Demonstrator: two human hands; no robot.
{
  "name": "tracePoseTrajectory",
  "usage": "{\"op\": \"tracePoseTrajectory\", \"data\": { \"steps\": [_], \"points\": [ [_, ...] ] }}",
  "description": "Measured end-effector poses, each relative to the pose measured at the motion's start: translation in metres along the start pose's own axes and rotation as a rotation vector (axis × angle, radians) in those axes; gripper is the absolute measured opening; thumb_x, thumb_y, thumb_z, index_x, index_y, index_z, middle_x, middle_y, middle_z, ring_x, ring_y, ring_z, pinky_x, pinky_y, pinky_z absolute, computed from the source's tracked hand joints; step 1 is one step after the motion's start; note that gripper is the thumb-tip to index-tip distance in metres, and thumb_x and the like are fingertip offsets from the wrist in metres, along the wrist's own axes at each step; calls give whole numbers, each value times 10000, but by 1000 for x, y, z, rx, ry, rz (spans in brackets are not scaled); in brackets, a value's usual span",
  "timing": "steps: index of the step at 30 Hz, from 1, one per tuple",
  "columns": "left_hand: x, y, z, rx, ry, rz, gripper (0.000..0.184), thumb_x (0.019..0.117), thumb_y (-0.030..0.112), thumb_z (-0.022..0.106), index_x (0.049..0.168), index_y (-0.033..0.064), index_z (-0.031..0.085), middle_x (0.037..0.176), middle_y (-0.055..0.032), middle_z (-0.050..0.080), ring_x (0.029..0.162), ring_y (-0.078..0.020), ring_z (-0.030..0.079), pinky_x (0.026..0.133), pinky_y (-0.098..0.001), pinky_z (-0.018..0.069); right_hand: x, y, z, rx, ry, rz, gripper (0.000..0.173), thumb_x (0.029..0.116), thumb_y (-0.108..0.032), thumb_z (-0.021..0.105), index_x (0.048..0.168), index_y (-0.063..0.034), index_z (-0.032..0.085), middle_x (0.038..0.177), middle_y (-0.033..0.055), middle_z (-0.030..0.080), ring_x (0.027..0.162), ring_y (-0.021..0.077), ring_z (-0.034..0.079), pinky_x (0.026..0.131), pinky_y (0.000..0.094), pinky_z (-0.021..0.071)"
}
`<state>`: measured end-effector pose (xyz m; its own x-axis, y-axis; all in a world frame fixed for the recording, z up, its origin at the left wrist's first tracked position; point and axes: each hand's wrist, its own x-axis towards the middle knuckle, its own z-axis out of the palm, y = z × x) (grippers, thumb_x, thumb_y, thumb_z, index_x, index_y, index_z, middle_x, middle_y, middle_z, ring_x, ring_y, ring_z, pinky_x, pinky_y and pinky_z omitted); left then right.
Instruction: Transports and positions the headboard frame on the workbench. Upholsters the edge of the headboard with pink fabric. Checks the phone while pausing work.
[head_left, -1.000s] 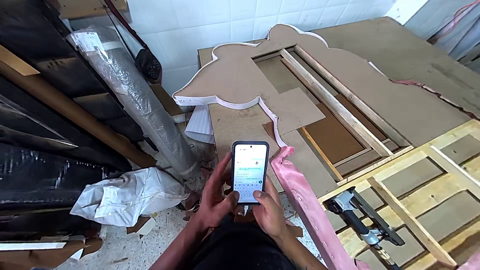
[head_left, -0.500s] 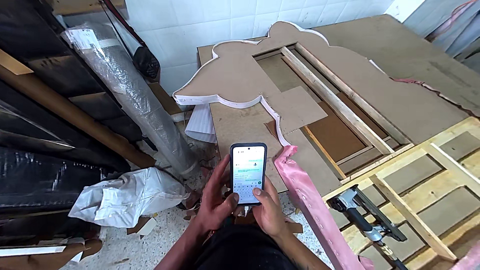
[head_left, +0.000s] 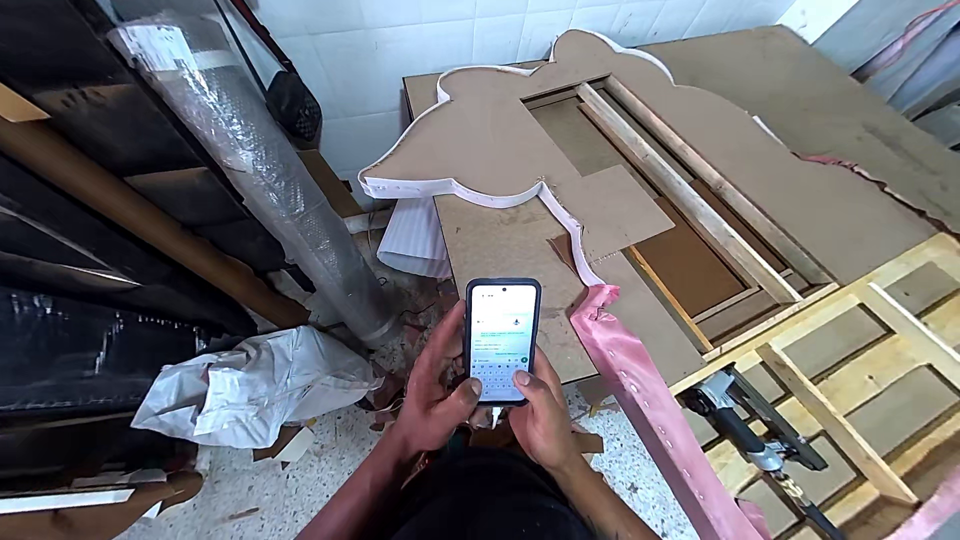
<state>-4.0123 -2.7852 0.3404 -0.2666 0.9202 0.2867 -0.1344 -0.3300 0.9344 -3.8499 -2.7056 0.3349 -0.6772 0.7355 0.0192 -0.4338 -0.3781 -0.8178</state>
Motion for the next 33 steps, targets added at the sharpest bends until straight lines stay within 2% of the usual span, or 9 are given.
{"op": "tracePoseTrajectory", "data": {
  "steps": [4,7,10,12,15,19,23,27,33],
  "points": [
    [-4,2,-16,5,-10,-11,804,970,209,611,1650,240,182,1226,-187,662,888,-273,713,718,-404,639,1,11,11,3,19,16,480,1022,-334,554,1450,-125,496,1239,186,655,1080,275,687,901,479,595],
    [-8,1,-21,6,-31,8,823,957,175,613,1650,224,173,1202,-178,675,872,-260,711,701,-390,635,-1,17,16,19,67,27,492,1031,-419,542,1434,-138,518,1213,179,670,1035,268,706,833,465,620],
    [-9,-1,-22,15,-69,21,824,954,189,626,1647,201,181,1258,-190,657,955,-290,711,770,-438,644,-2,18,19,-17,167,17,488,1052,-488,481,1380,-139,580,1181,164,693,1030,261,712,851,475,617],
    [-9,-2,-19,9,-83,29,825,951,184,635,1646,202,191,1264,-191,653,925,-284,710,738,-426,645,-3,16,19,-56,199,10,445,1061,-437,480,1364,-131,593,1177,165,693,1038,268,707,887,490,601],
    [-7,-1,-17,-10,-115,35,832,957,168,627,1651,216,170,1293,-195,627,927,-285,706,729,-421,647,-6,12,17,-31,148,-26,403,1044,-340,563,1377,-113,575,1160,191,688,979,273,720,819,474,625],
    [-6,4,-5,-14,-110,37,825,960,173,632,1647,223,178,1211,-191,653,816,-264,694,665,-400,633,-11,6,11,-7,160,-32,507,1041,-481,500,1387,-117,568,1171,177,686,1019,269,707,843,479,613],
    [-8,6,11,9,-82,42,820,962,176,630,1648,217,182,1220,-190,656,865,-270,703,704,-403,637,-17,-9,8,-20,110,-48,381,1039,-269,558,1361,-66,568,1134,224,687,936,296,729,751,472,640],
    [-13,6,28,6,-43,16,809,968,208,630,1647,227,190,1225,-196,651,921,-294,709,751,-432,639,-29,-15,-7,17,46,-33,479,1020,-313,571,1427,-70,501,1216,220,656,1041,303,701,846,490,616],
    [-22,9,50,24,-21,-9,786,982,314,611,1642,194,202,1378,-213,590,1135,-346,669,922,-497,604,-48,-20,-23,140,29,15,524,1022,-415,537,1458,-125,505,1286,184,640,1165,282,651,984,504,551]
  ]
}}
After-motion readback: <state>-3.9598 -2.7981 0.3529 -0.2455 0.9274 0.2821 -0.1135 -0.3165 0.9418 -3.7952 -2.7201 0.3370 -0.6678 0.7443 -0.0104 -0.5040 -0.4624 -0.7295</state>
